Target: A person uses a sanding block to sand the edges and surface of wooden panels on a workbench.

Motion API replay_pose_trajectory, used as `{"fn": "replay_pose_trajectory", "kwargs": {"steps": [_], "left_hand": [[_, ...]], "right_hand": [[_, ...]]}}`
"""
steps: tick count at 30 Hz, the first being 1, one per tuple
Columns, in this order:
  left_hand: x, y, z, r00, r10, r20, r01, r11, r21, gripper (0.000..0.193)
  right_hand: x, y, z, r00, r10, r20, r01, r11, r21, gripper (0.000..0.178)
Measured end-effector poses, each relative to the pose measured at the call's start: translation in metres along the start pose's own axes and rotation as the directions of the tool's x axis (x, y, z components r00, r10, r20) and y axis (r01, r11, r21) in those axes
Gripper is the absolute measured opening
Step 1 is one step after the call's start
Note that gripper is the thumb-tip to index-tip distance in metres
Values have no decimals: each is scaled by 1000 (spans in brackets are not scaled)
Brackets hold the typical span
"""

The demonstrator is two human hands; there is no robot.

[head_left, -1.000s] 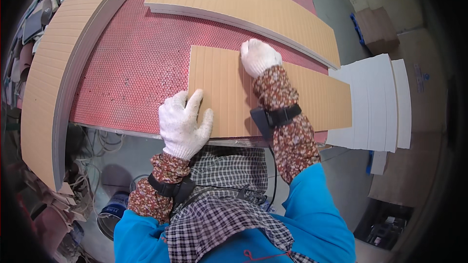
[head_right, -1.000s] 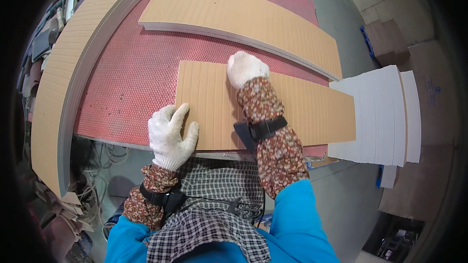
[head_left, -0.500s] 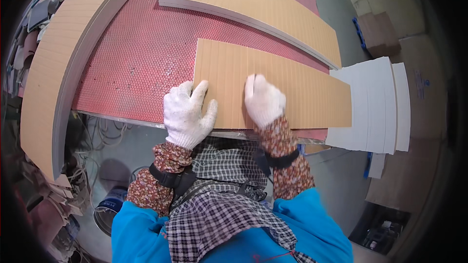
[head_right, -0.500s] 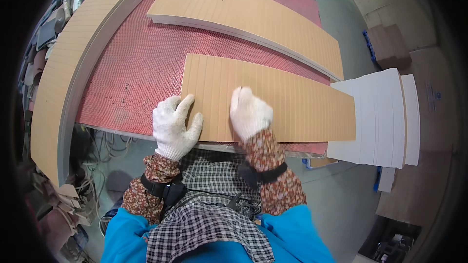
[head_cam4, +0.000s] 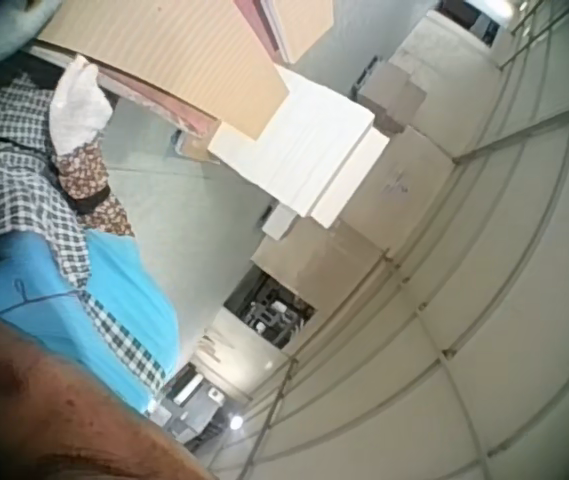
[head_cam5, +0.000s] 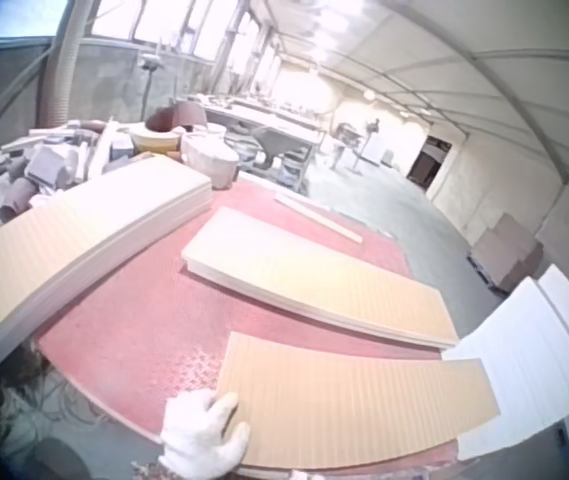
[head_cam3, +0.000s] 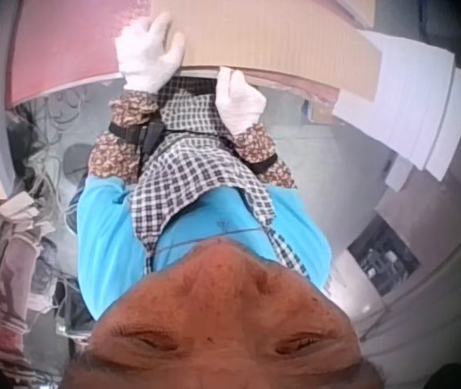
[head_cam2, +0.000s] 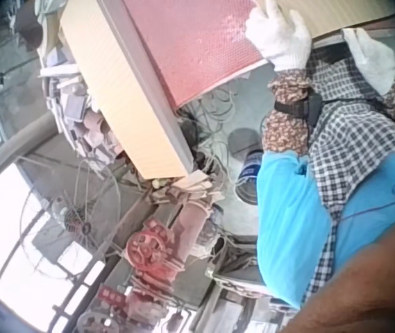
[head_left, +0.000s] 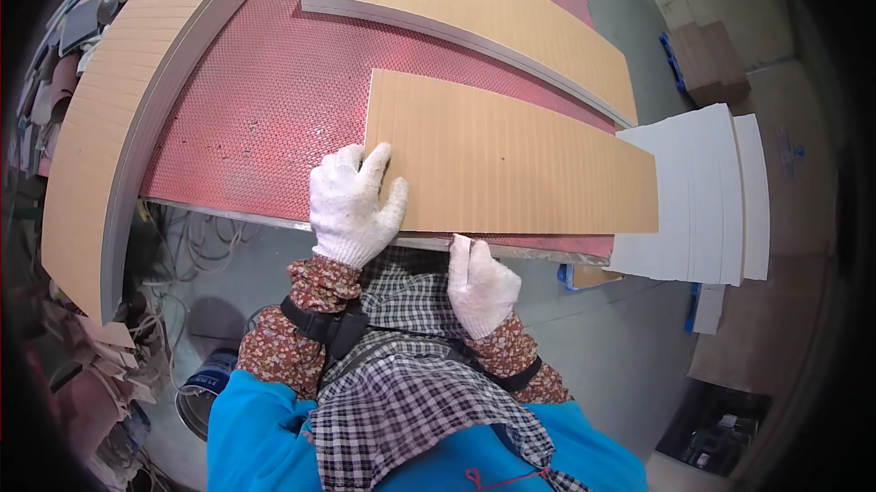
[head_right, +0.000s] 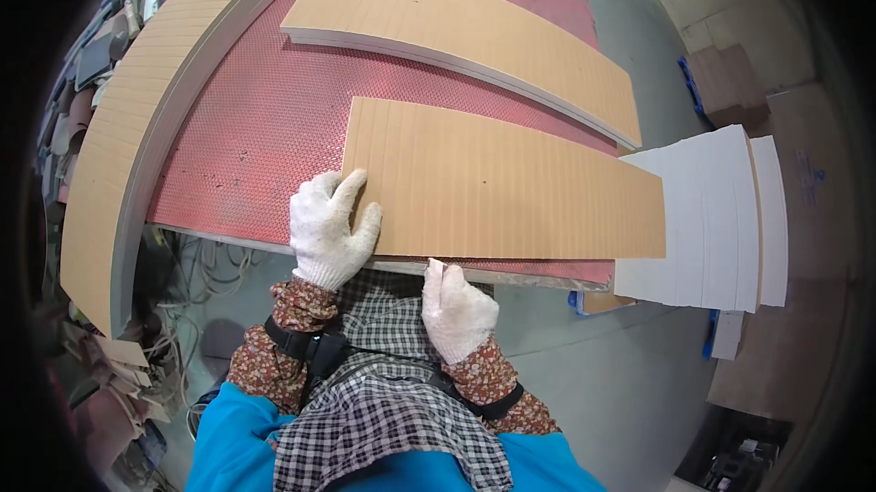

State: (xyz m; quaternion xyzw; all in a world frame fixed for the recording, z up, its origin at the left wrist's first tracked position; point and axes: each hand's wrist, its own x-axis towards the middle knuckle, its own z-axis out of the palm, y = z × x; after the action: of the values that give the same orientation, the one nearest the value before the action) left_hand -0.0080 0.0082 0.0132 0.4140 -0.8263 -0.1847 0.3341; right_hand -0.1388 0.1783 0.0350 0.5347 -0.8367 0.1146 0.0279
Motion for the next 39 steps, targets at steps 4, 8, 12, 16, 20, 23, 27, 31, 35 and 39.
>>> {"fn": "replay_pose_trajectory", "kwargs": {"steps": [4, 8, 12, 16, 20, 23, 27, 31, 35, 39], "left_hand": [[-1, 0, 0, 1000, -12, 16, 12, 1000, -19, 47], [0, 0, -1, 1000, -13, 15, 13, 1000, -13, 47], [0, 0, 0, 1000, 5, -9, -5, 1000, 4, 47], [1, 1, -4, 999, -22, 26, 23, 1000, -18, 47], [1, 0, 0, 1000, -16, 11, 17, 1000, -19, 47], [3, 3, 0, 1000, -9, 2, 9, 1000, -7, 47], [1, 0, -3, 1000, -16, 4, 16, 1000, -22, 48], [3, 2, -2, 1000, -15, 13, 15, 1000, -26, 48], [0, -1, -3, 1000, -25, 16, 26, 999, -41, 49], [3, 2, -3, 1000, -20, 22, 21, 998, -54, 48]], "right_hand": [[9, -8, -8, 1000, 16, 6, -17, 998, 68, 26], [11, -8, -5, 992, -118, 39, 120, 991, -58, 23], [12, -8, -5, 993, -44, 107, 55, 993, -103, 22], [33, -7, -4, 992, -75, 99, 85, 992, -97, 23], [88, -5, -1, 984, -156, 89, 167, 976, -137, 24], [142, 5, 14, 980, -158, 121, 180, 963, -200, 25], [209, 0, 19, 973, -3, 232, 36, 990, -139, 34], [266, -3, 12, 921, -1, 389, 101, 966, -237, 42], [288, -7, 18, 899, 82, 430, 4, 981, -196, 44], [275, 12, 35, 937, 23, 348, 48, 980, -194, 46]]}}
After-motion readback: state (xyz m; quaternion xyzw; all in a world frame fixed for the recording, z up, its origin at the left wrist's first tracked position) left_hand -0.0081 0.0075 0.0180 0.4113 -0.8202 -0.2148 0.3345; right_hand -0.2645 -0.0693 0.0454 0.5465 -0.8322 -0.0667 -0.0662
